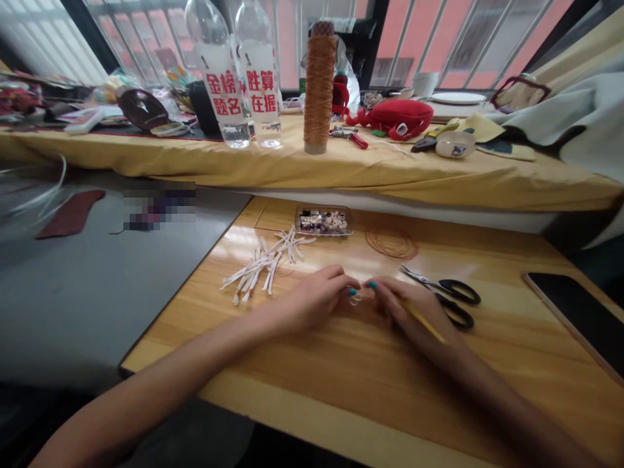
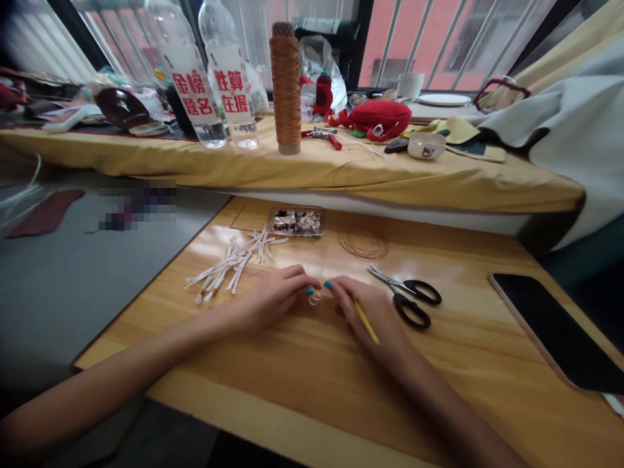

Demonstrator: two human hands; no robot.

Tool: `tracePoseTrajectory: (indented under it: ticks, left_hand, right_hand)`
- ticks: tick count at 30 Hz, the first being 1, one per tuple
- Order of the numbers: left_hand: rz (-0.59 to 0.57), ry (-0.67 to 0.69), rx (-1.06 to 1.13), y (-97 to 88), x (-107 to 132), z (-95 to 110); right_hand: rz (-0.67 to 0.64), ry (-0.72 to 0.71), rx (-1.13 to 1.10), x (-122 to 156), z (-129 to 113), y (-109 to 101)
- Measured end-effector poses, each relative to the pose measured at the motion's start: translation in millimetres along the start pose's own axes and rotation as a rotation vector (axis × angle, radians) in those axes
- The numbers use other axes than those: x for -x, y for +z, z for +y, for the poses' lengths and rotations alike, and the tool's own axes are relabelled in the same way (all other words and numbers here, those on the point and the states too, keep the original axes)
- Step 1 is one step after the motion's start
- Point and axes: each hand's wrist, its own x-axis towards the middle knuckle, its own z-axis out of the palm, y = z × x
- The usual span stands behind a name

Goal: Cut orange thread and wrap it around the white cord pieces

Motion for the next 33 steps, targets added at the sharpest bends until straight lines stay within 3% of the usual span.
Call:
tracePoseTrajectory:
  ticks: [2,5,10,13,20,27,33]
  left_hand:
    - [0.028,-0.059,0.068,1.1,-1,1]
    - [0.053,-0.188,0.225,-1.0,-4,2]
    - [0.070,-0.293,0.491,-4.2,-8,1]
    - [0.037,-0.290,0.650,-2.4,-7,-1]
    - [0.095,-0.198,0.506,-2.0,-6,-4]
    - [0.028,-0.300,0.477,-7.7,-7,1]
    - [0.006,-0.219,0.456,-3.7,-4,2]
  right_hand:
    - [-0.105,-0.080,0.013,-2,0,1]
    - [-0.126,-0.076,-0.043,-2,-2,3]
    - [0.023,0.087,-0.072,1,-7,5]
    - [0.078,0.132,-0.102,2,-10,7]
    - [-0.050,0.010,-0.109,2,-3,11]
    - [-0.063,-0.029,-0.051,1,-1,11]
    - [-0.088,-0.032,-0.033,3,-2,13]
